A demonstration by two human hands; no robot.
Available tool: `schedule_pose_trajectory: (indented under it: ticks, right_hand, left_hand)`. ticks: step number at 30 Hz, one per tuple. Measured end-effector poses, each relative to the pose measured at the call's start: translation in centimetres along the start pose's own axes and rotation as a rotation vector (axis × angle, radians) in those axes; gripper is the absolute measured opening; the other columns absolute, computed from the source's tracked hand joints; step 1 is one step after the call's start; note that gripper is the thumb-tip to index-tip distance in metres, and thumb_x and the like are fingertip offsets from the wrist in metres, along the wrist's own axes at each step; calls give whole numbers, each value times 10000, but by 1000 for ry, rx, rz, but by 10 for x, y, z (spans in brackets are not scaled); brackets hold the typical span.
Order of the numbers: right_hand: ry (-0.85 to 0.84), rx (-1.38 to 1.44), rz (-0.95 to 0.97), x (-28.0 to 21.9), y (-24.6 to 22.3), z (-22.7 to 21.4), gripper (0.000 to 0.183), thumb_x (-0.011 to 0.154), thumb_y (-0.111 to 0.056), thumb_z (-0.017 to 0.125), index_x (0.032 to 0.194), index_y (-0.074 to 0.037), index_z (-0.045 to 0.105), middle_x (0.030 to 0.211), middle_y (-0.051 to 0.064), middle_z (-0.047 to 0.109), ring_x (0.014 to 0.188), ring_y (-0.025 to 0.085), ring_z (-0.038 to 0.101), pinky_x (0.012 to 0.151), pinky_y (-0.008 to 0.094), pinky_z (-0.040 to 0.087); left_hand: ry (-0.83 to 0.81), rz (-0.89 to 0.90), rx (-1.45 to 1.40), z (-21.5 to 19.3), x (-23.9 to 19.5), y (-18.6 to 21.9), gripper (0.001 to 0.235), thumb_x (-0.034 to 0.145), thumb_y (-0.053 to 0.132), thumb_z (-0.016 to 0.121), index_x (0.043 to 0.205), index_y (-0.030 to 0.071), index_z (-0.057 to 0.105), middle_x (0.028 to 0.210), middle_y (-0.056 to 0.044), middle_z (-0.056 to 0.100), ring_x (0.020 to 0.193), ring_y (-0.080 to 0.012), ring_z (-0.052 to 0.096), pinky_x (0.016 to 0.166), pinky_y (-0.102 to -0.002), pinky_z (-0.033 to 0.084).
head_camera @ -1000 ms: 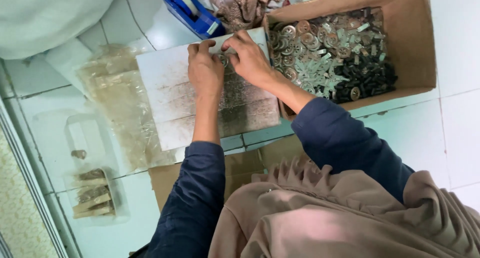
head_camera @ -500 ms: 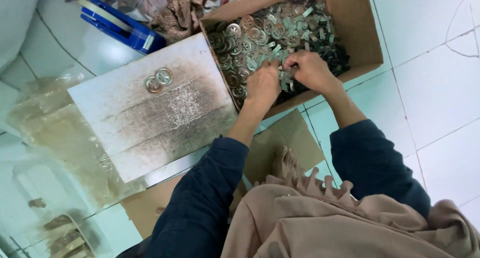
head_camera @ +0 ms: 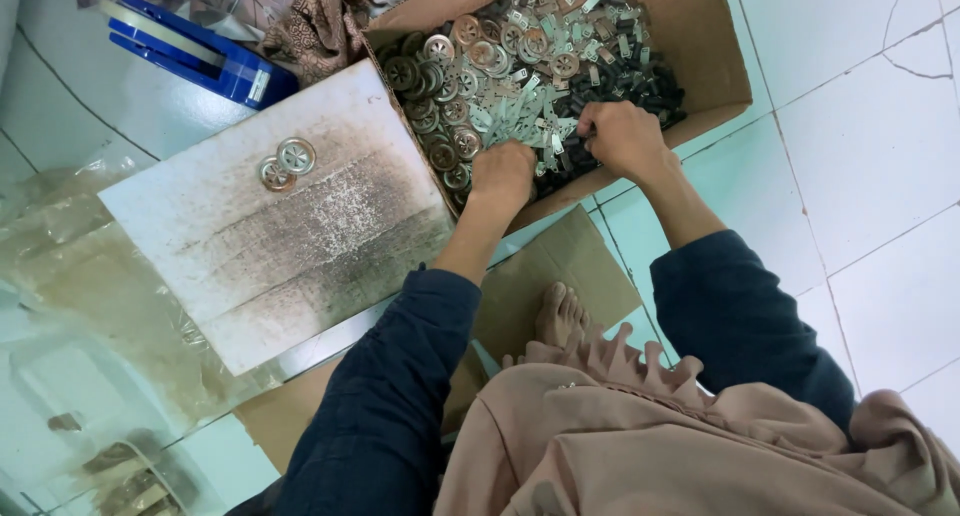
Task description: Wiping metal components with a cloth and arranging them in an orderly fashion on a white board.
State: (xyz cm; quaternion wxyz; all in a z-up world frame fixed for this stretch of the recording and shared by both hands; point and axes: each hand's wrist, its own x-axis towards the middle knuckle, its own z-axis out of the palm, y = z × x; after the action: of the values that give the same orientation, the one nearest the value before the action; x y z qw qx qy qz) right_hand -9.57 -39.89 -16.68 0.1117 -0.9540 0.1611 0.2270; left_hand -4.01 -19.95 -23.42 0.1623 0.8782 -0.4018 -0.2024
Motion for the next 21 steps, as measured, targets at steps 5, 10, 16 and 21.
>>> schedule_pose_trajectory:
  ticks: [5, 10, 16, 21]
  right_hand:
    - [-29, 22, -28, 1, -27, -16, 187, 943, -245, 760, 1121, -196, 731, 1034, 127, 746, 964, 404, 726, 742, 562, 587]
    - [-14, 234, -59, 1, -34, -19, 215, 918, -246, 786, 1121, -176, 774, 1019, 171, 763, 992, 453, 703, 794, 565, 571]
    - [68, 380, -175, 9, -40, -16, 249, 924, -132, 742, 1171, -153, 762, 985, 228, 744, 930, 470, 691, 768, 561, 575]
    - [164, 877, -306, 6, -87, -29, 307, 945, 24, 701, 1220, -104, 745, 967, 187, 730, 709, 225, 724, 556, 303, 560]
  left_hand:
    - [32, -6, -18, -7, -1, 1, 169, 818, -98, 653, 707, 23, 691, 605, -160, 598, 599, -268, 632, 546, -400, 503]
    - [-9, -11, -149, -15, 2, -10, 152, 833, -94, 642, 712, -17, 693, 625, -203, 639, 661, -295, 675, 587, -435, 562]
    - [-14, -43, -302, -59, -15, -25, 106, 836, -48, 637, 766, -36, 716, 645, -219, 659, 663, -391, 705, 568, -499, 572]
    - [7, -139, -560, -150, -51, -32, 184, 886, 68, 657, 1018, 67, 785, 911, -203, 760, 932, -470, 729, 796, -552, 590]
